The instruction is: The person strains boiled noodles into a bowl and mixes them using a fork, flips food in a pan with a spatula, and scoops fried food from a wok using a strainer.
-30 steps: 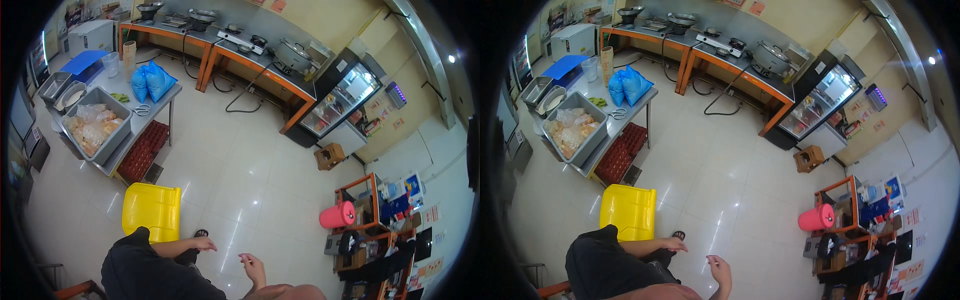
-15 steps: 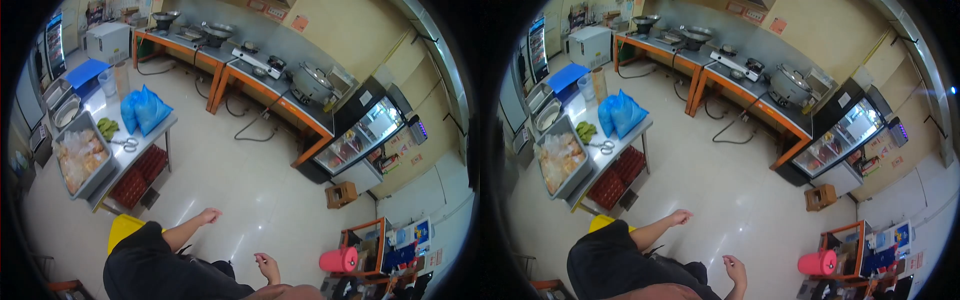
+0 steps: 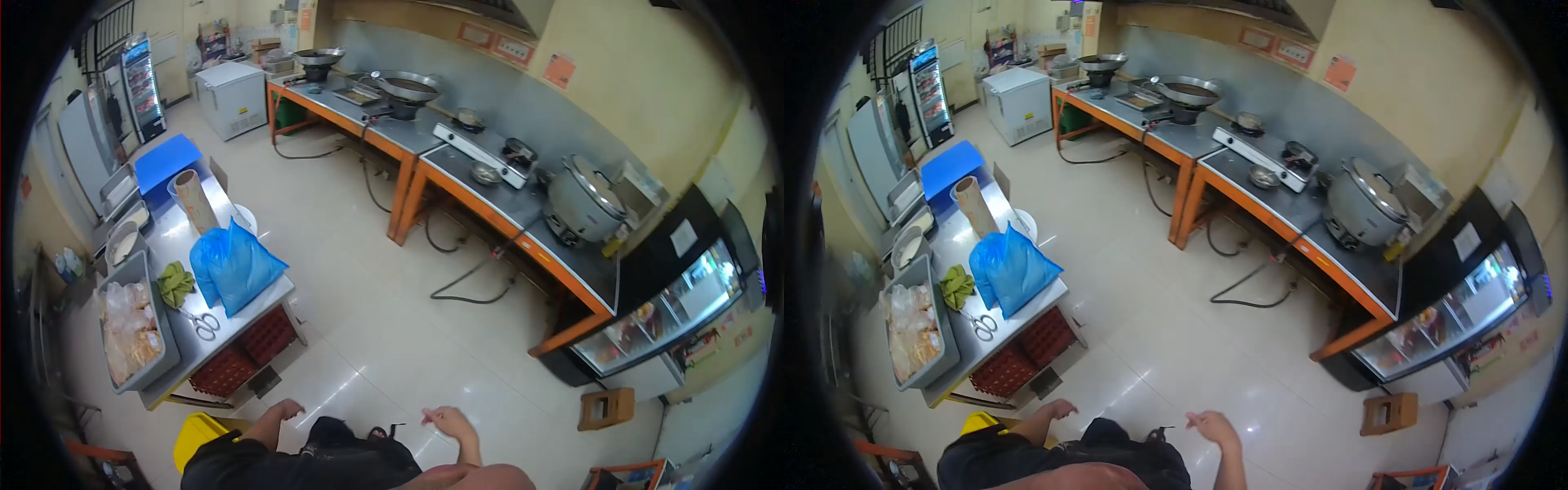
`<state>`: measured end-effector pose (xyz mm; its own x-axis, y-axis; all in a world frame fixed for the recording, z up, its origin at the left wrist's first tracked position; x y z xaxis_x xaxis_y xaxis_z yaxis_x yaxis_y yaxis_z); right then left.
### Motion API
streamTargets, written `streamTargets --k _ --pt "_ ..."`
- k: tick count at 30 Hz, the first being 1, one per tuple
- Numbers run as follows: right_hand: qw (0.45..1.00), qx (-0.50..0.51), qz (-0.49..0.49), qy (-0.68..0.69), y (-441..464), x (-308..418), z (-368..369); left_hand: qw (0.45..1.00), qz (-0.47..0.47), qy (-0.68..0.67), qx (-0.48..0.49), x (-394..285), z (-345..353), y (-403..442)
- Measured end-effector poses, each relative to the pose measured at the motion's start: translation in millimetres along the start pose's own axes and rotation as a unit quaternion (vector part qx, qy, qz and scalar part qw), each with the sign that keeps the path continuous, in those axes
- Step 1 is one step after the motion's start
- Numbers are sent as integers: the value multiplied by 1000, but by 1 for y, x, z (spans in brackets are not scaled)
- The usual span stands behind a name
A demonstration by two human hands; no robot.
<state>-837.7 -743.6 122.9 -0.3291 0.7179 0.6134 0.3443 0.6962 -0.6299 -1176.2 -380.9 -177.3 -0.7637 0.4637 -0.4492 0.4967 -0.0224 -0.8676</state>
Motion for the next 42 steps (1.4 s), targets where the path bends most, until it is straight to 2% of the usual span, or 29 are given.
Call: streamTargets --k 2,5,6,7,8,9,11,13,16,18,19,20,21,22,24,26,28,29,32,34,36,39,40,41,42 --pt "993 -21 -55 -107 47 32 -60 983 77 -83 -142 -18 -43 -7" --pt "987 -7 -132 -88 109 104 -139 915 62 -356 -177 -59 -91 -3" --pt "983 -10 -150 -104 138 117 -158 931 238 5 -277 -28 -97 50" --pt "978 -13 -169 -119 170 128 -173 959 96 -196 -180 -57 -118 44" --pt "975 -11 -183 -130 199 138 -180 927 40 -349 -133 -76 -140 57" --pt "976 -5 -180 -126 223 152 -183 867 -21 -493 -75 -82 -153 63" --pt "977 2 -170 -130 270 185 -194 927 13 -372 -39 -81 -209 92" --pt "977 39 -208 -24 306 213 -192 965 57 -254 4 -93 -242 135" --pt "963 163 -212 20 327 271 -209 889 113 -442 -36 -121 -328 137" --pt "956 164 -239 -39 370 265 -221 839 152 -517 -70 -128 -380 143" --pt "952 162 -251 -66 394 261 -227 840 140 -515 -94 -130 -405 144" --pt "962 166 -199 -82 416 259 -237 845 131 -507 -112 -135 -432 142" --pt "962 175 -190 -91 435 266 -249 854 125 -490 -120 -141 -458 145" --pt "962 183 -176 -97 455 272 -268 842 136 -504 -138 -143 -478 142" --pt "963 183 -178 -83 491 286 -306 778 146 -589 -162 -130 -502 172" --pt "957 158 -222 -99 544 294 -340 743 153 -641 -112 -105 -519 203" --pt "956 149 -228 -107 579 311 -372 670 193 -715 55 -66 -525 235" --pt "957 137 -223 -122 596 332 -395 675 161 -718 55 -70 -538 222" --pt "951 142 -225 -156 670 378 -441 709 74 -700 -33 -93 -606 190" --pt "943 162 -225 -186 725 407 -458 715 61 -686 -119 -100 -664 181" --pt "934 155 -270 -175 762 443 -469 717 53 -666 -200 -94 -710 183" --pt "925 178 -305 -141 783 496 -500 656 79 -704 -260 -82 -773 210" --pt "923 198 -312 -111 793 504 -507 662 66 -693 -277 -85 -789 215" --pt "921 213 -318 -77 802 512 -513 680 55 -688 -246 -91 -805 221" --pt "931 183 -299 -97 805 514 -522 704 44 -677 -212 -93 -826 227"
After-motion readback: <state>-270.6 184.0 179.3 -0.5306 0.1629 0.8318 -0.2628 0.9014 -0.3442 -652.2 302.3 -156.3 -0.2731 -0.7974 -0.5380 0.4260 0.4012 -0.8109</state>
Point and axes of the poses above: each hand's wrist, its own y-axis towards the middle knuckle, its own z-axis out of the palm, x = y × z, the point moved 1 cm from there along y, towards the middle knuckle, and after that the axes turned 10 degrees about x, right-handed, at the moved point
